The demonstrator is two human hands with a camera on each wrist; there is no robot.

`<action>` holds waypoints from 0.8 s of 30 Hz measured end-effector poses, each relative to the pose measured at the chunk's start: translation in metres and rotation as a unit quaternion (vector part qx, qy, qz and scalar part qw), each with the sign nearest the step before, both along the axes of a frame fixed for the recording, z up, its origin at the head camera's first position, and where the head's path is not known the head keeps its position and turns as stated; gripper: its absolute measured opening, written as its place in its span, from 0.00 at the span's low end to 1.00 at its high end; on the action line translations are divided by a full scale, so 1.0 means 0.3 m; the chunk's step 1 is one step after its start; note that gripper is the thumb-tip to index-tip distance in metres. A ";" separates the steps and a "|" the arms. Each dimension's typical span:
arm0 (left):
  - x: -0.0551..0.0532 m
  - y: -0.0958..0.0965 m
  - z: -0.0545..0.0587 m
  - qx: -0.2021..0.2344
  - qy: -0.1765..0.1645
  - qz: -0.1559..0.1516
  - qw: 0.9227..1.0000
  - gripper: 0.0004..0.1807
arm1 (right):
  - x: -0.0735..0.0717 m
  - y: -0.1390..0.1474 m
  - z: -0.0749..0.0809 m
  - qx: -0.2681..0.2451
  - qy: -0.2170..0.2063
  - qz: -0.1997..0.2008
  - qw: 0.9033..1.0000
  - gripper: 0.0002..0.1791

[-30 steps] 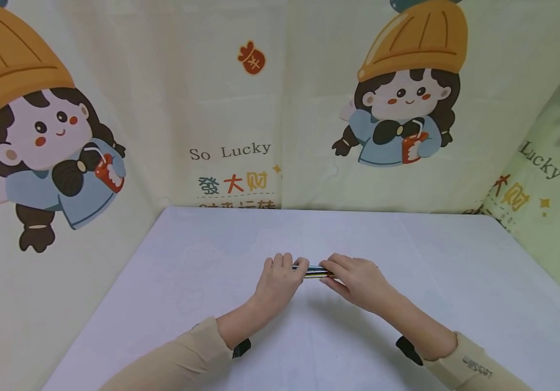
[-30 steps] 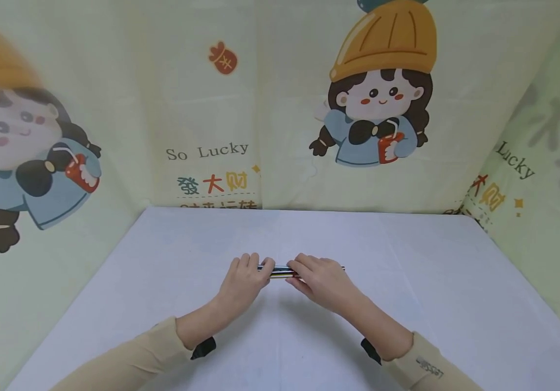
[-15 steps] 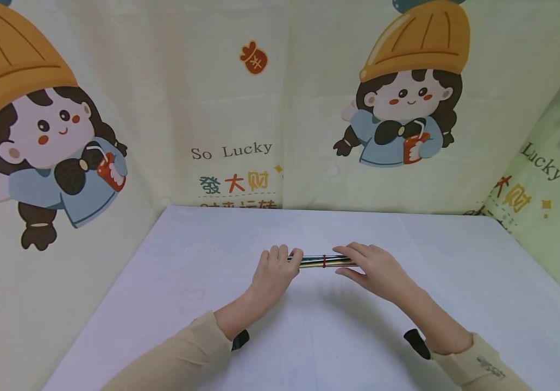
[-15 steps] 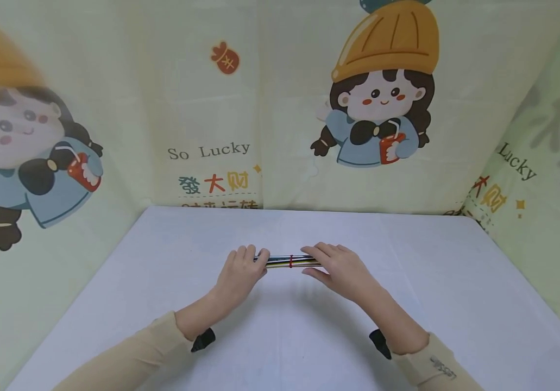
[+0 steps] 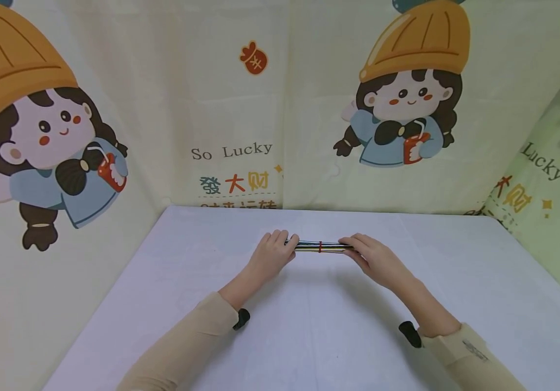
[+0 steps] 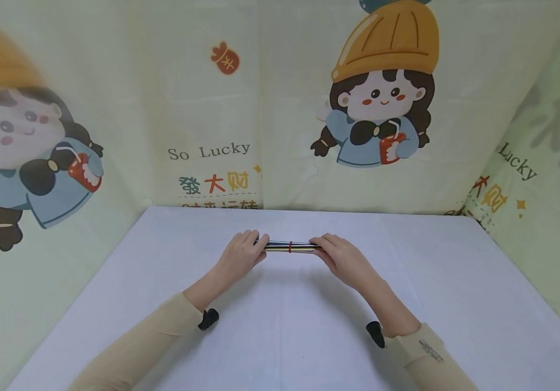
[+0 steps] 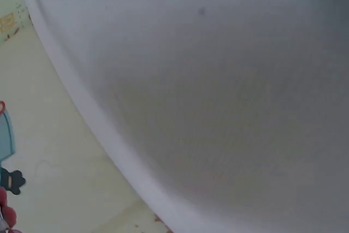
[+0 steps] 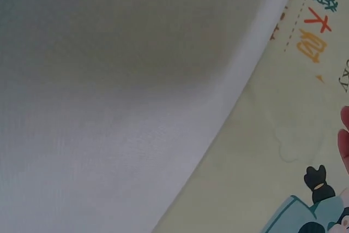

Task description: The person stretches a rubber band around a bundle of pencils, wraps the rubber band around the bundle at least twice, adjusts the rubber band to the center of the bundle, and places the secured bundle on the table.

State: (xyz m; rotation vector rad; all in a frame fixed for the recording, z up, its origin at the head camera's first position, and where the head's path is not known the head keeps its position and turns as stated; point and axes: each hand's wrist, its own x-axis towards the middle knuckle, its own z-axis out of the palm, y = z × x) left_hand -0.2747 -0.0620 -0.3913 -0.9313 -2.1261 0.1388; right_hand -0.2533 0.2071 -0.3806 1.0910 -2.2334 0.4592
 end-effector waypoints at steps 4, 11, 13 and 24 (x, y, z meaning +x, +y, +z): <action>-0.040 0.000 -0.019 -0.007 -0.032 -0.014 0.999 0.12 | -0.032 0.005 -0.025 -0.003 -0.013 -0.010 1.000 0.18; -0.083 0.001 -0.041 -0.040 -0.120 -0.014 0.992 0.13 | -0.070 0.013 -0.055 0.013 -0.070 -0.043 0.997 0.15; -0.093 0.001 -0.044 -0.052 -0.161 -0.009 0.986 0.14 | -0.078 0.015 -0.062 0.023 -0.091 -0.053 0.994 0.14; -0.135 0.023 -0.064 -0.087 -0.347 0.017 0.934 0.19 | -0.102 0.018 -0.088 0.097 -0.167 -0.081 0.978 0.12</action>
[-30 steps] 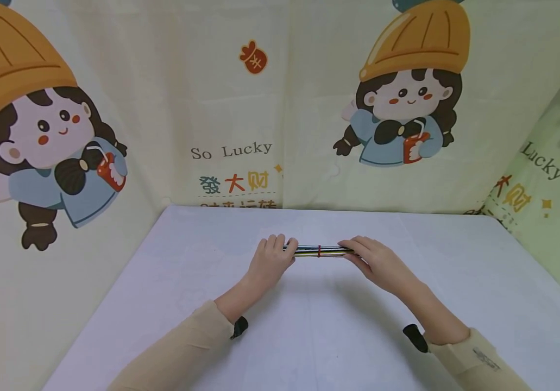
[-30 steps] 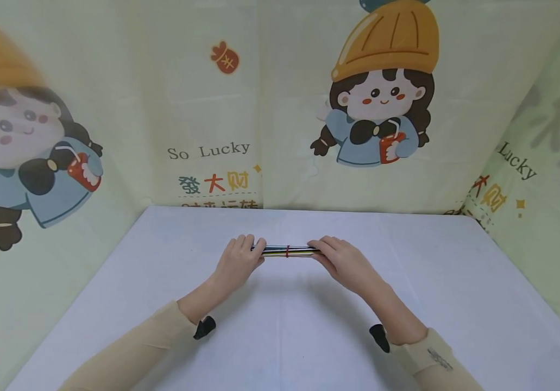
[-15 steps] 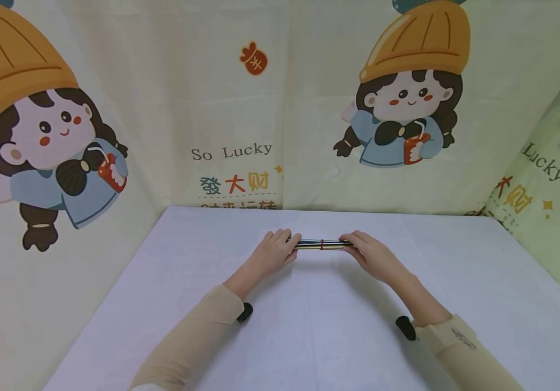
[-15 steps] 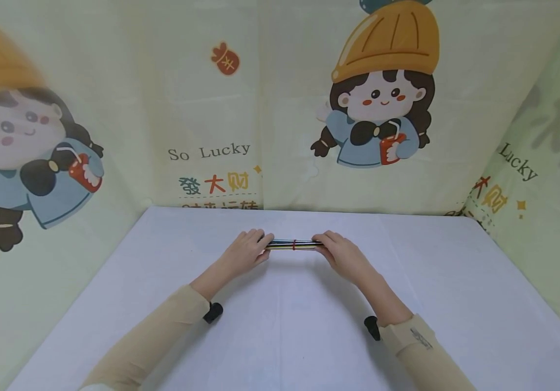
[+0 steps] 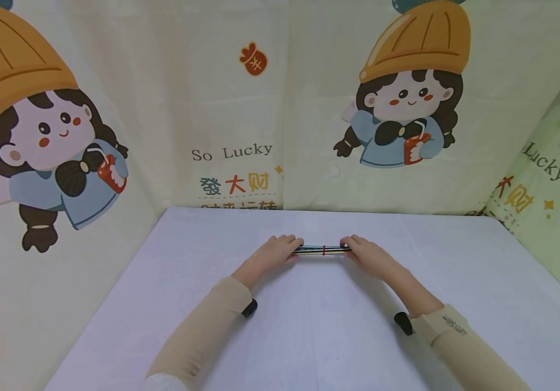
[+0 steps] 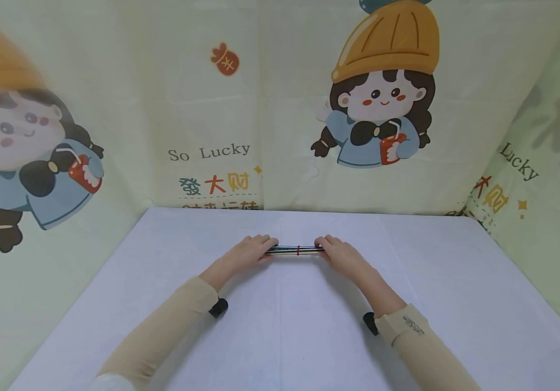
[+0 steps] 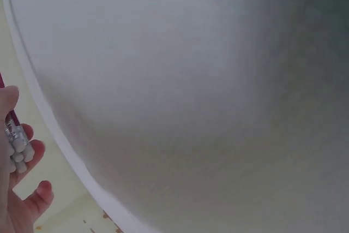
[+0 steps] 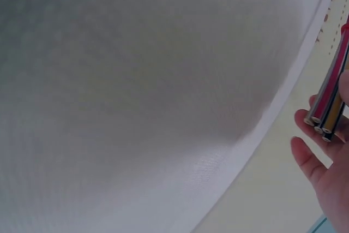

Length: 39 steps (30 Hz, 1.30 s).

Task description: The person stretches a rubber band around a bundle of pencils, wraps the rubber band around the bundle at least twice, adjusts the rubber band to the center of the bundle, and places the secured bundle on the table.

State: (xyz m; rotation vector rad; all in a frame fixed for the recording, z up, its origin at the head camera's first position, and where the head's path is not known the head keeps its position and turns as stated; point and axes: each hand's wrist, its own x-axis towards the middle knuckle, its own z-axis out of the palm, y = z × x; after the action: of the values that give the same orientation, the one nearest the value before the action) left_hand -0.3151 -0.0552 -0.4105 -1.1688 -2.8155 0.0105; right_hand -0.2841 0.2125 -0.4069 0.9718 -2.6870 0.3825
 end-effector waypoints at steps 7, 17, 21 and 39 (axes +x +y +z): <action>0.004 0.015 -0.026 -0.050 -0.044 0.019 0.998 0.21 | 0.002 -0.006 -0.010 0.034 -0.040 0.007 0.999 0.11; 0.029 0.037 -0.051 -0.120 -0.010 0.043 0.992 0.22 | 0.004 -0.020 -0.042 0.077 -0.054 -0.010 0.996 0.10; 0.039 0.047 -0.061 -0.142 0.036 0.043 0.988 0.18 | 0.012 -0.027 -0.040 0.113 -0.050 -0.026 0.992 0.12; 0.026 0.016 -0.007 -0.113 -0.056 0.104 0.987 0.31 | 0.016 -0.001 0.051 0.077 -0.092 -0.029 0.992 0.18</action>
State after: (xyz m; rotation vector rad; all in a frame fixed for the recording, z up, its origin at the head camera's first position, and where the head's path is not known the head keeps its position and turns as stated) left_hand -0.3073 -0.0503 -0.4127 -0.9332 -3.0895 0.2966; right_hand -0.2793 0.2123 -0.3915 0.9388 -2.9414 0.2684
